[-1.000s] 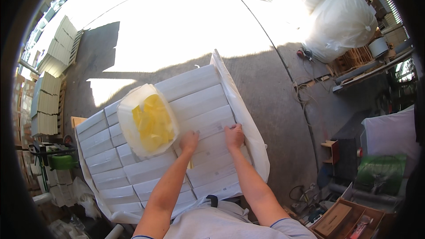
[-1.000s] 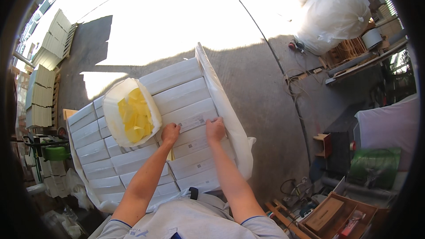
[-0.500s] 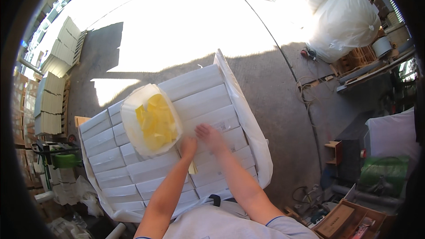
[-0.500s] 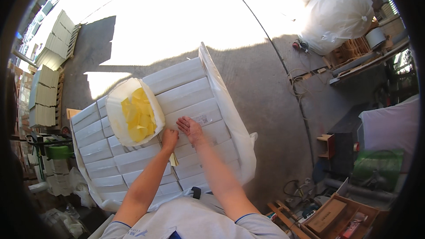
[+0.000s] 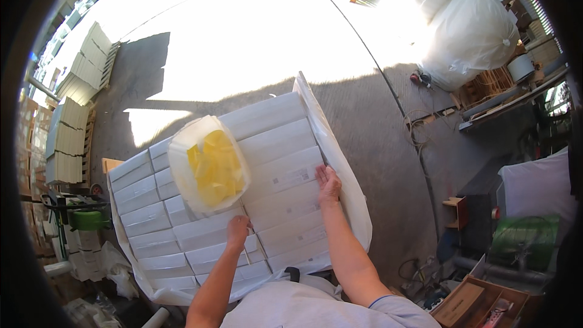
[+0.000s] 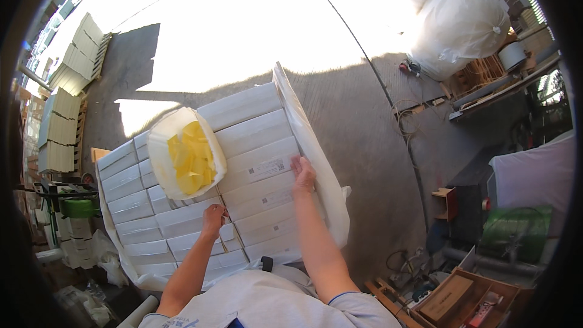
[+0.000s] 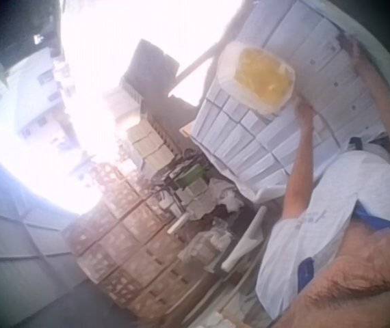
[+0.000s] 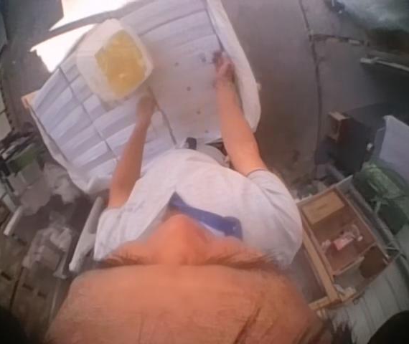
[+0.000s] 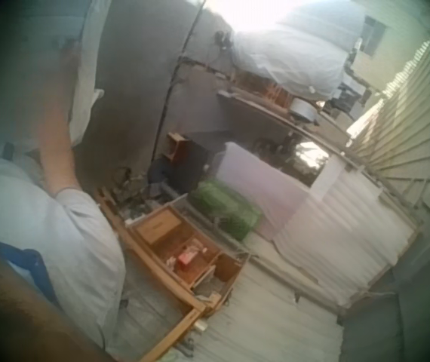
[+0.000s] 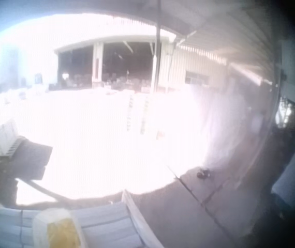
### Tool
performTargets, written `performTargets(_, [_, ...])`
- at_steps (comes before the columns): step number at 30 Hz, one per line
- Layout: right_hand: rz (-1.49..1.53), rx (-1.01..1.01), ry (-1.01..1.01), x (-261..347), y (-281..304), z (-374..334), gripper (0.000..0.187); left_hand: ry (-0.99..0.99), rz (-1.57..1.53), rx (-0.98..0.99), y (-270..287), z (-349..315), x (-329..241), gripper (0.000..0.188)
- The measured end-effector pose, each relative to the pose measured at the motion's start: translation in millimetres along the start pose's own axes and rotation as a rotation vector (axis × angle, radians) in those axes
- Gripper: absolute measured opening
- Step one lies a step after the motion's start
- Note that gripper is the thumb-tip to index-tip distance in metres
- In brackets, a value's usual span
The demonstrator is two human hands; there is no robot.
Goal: The person repeatedly picks yellow labels from a white container and applies them to the top of white boxes arranged on a pallet. The person smooths each label onto the box surface after placement.
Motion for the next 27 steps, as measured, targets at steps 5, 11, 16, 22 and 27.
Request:
performTargets(5, [-0.371,0.130,0.223,-1,-13,-35,0.041,0.104,-0.063,0.143,-5,-24,7,0.028])
performTargets(11, [-0.672,0.781,-0.083,7,-30,-154,0.040,0.215,-0.238,0.480,-25,-63,6,0.037])
performTargets(16, [-0.938,1.235,0.245,27,-39,-226,0.042,0.190,-0.273,0.658,-37,-89,-2,0.049])
performTargets(22, [-0.600,1.085,-0.206,46,-29,-242,0.027,0.164,-0.288,0.945,-48,-123,-7,0.065])
performTargets(27, [-0.583,1.067,-0.309,60,-18,-248,0.023,0.090,-0.213,0.951,-49,-143,-4,0.066])
Point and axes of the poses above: each hand's wrist, its own z-axis towards the middle knuckle, its own y-axis out of the back of the hand, x = y × z, the point moved 5 cm from there along z, towards the middle knuckle, and after that the axes turned 15 degrees about y, right-handed, at the moved point
